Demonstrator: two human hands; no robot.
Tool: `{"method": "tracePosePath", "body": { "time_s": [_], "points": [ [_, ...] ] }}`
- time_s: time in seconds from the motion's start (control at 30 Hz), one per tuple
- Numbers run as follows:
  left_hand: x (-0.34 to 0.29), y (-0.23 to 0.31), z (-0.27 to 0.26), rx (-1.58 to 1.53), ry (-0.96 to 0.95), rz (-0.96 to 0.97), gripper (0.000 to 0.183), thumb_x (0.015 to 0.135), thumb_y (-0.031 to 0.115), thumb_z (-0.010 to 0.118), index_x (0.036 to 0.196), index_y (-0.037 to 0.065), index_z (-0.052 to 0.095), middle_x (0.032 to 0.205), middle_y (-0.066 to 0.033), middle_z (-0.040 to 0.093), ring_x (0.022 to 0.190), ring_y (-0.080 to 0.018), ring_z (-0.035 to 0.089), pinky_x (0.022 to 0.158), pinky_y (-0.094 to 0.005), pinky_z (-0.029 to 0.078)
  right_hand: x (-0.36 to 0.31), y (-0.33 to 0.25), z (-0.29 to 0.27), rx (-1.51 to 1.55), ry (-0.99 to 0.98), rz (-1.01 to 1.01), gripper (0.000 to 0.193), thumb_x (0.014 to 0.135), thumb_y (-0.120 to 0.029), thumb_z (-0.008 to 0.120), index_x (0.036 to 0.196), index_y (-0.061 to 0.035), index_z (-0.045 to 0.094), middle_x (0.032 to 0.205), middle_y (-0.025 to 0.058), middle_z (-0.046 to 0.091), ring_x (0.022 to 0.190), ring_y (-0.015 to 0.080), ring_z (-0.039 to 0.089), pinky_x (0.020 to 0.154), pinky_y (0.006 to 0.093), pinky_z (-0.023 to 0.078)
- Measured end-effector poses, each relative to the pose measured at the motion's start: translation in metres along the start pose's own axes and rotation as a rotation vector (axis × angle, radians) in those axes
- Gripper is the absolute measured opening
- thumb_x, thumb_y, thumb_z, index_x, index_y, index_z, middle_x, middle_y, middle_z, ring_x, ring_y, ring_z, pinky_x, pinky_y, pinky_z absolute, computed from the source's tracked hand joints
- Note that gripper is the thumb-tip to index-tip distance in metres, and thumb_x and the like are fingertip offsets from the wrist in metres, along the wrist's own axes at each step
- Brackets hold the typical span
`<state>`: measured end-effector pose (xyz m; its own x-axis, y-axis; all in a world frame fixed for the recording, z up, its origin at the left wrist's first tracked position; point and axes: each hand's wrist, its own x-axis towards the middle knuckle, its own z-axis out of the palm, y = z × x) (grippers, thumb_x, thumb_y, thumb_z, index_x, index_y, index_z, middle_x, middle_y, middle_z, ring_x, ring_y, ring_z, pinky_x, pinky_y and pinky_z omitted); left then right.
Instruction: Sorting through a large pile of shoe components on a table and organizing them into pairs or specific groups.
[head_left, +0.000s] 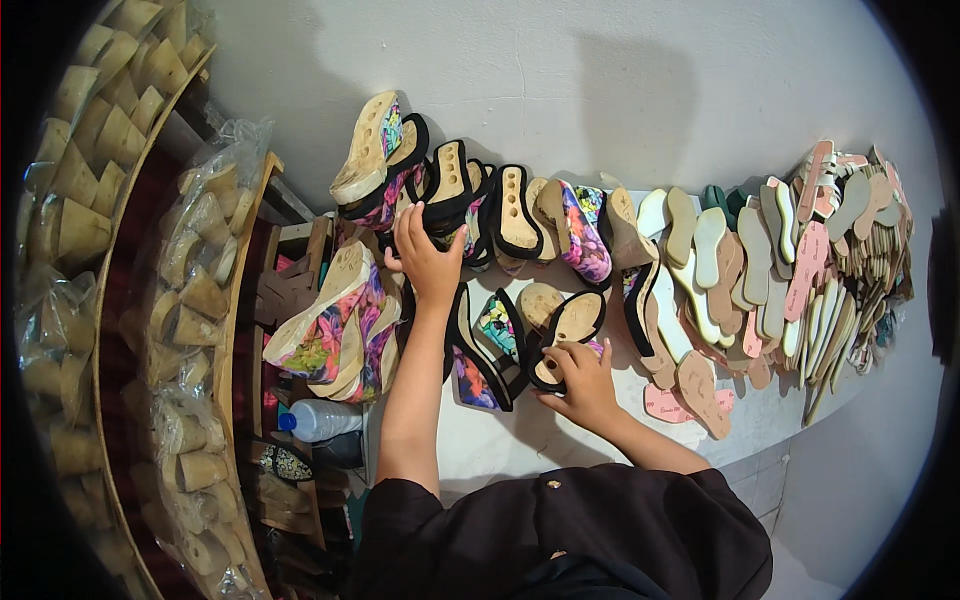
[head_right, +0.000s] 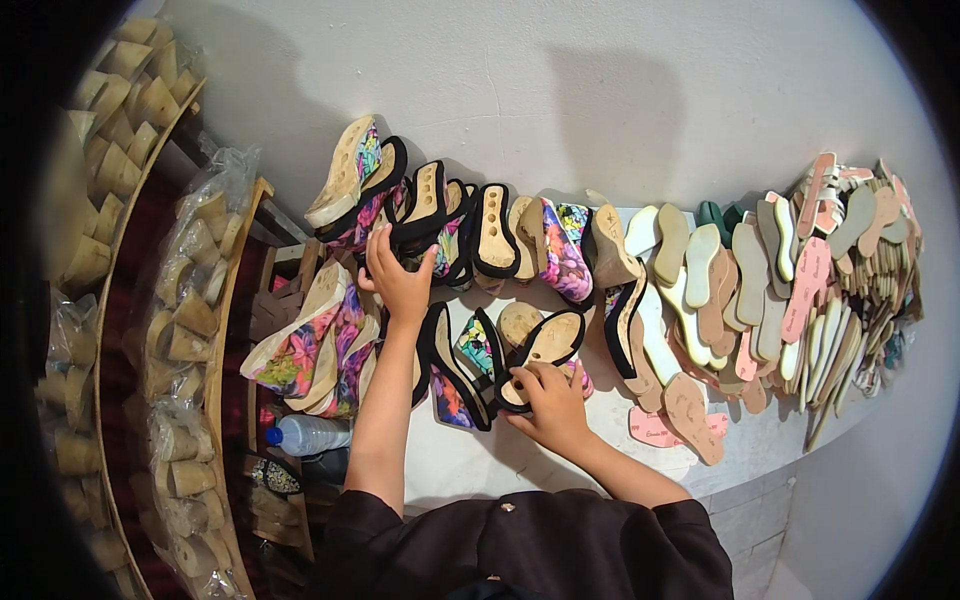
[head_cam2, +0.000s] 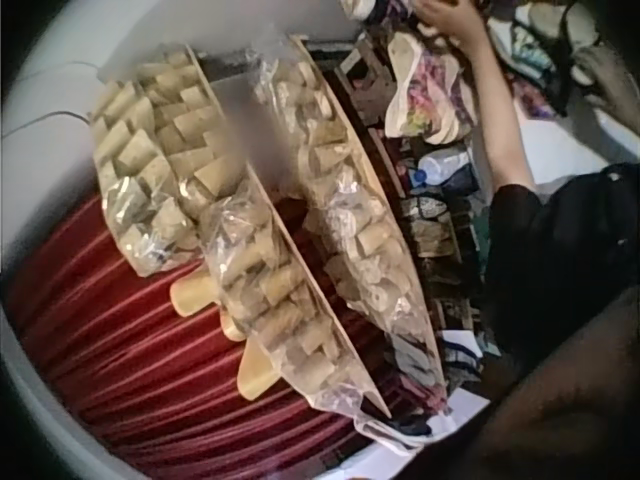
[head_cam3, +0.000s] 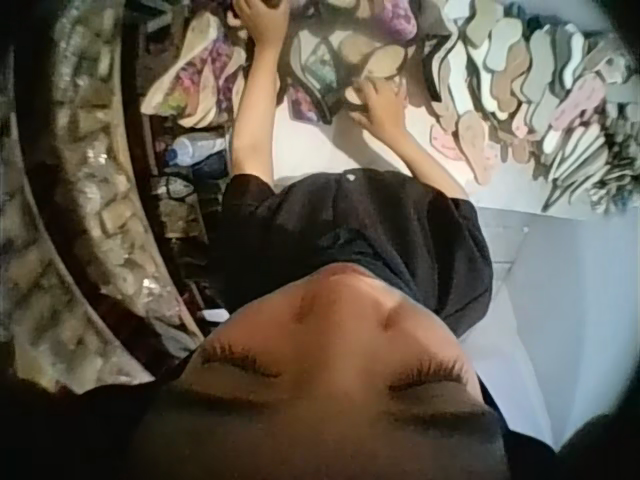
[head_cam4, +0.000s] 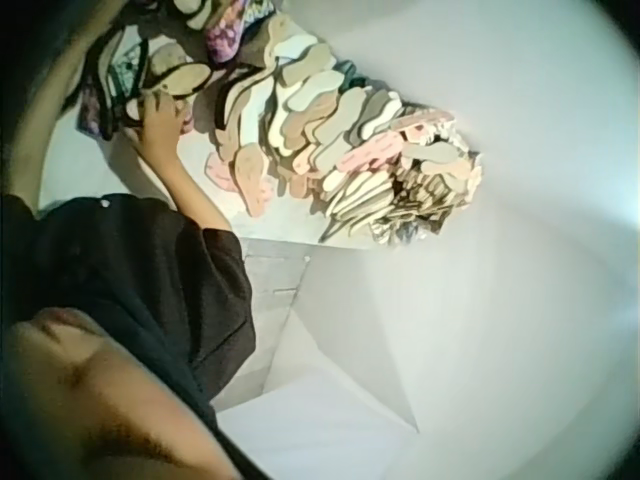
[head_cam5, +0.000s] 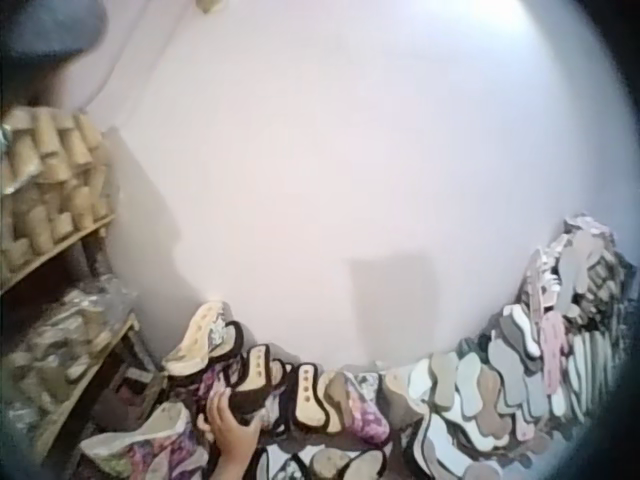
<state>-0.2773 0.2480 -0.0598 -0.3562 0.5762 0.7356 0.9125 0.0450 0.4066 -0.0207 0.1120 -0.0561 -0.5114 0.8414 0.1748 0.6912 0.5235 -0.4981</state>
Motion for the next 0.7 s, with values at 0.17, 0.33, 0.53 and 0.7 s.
{"method": "tracePosePath", "body": {
  "time_s": [0.17, 0.33, 0.53, 0.7],
  "points": [
    [0.002, -0.006, 0.003, 0.019, 0.026, 0.031, 0.073, 0.068, 0.039, 0.076, 0.128, 0.013, 0.045, 0.130, -0.0026, 0.048, 0.127, -0.0244, 0.037, 0.098, -0.0513, 0.017, 0.002, -0.001, -0.006, -0.098, 0.063, -0.052, 0.049, 0.070, -0.032, 0.073, 0.113, -0.0154, 0.056, 0.110, 0.0027, 0.056, 0.110, 0.0230, 0.049, 0.094, 0.0680, 0.022],
    [-0.001, -0.011, 0.005, -0.009, 0.015, 0.024, 0.069, 0.071, 0.038, 0.074, 0.129, 0.014, 0.046, 0.132, -0.0016, 0.048, 0.128, -0.0244, 0.036, 0.099, -0.0511, 0.015, 0.007, -0.007, -0.056, -0.142, 0.042, -0.090, 0.045, 0.071, -0.034, 0.073, 0.111, -0.0178, 0.060, 0.110, -0.0021, 0.059, 0.112, 0.0219, 0.049, 0.095, 0.0679, 0.017],
    [-0.001, -0.009, 0.000, 0.026, -0.029, -0.032, 0.073, 0.073, 0.040, 0.072, 0.132, 0.012, 0.040, 0.132, -0.0050, 0.048, 0.129, -0.0207, 0.035, 0.095, -0.0549, 0.014, 0.048, -0.022, -0.135, -0.057, 0.100, -0.225, 0.044, 0.064, -0.026, 0.079, 0.105, -0.0172, 0.064, 0.108, -0.0028, 0.064, 0.113, 0.0236, 0.051, 0.098, 0.0625, 0.016],
    [-0.005, -0.016, -0.004, -0.004, -0.059, -0.062, 0.071, 0.076, 0.042, 0.069, 0.134, 0.012, 0.038, 0.132, -0.0037, 0.049, 0.129, -0.0205, 0.033, 0.096, -0.0552, 0.012, 0.159, -0.032, -0.162, 0.202, 0.144, -0.250, 0.044, 0.073, -0.030, 0.074, 0.111, -0.0131, 0.061, 0.101, 0.0052, 0.064, 0.108, 0.0241, 0.055, 0.105, 0.0598, 0.008]
  ]
}}
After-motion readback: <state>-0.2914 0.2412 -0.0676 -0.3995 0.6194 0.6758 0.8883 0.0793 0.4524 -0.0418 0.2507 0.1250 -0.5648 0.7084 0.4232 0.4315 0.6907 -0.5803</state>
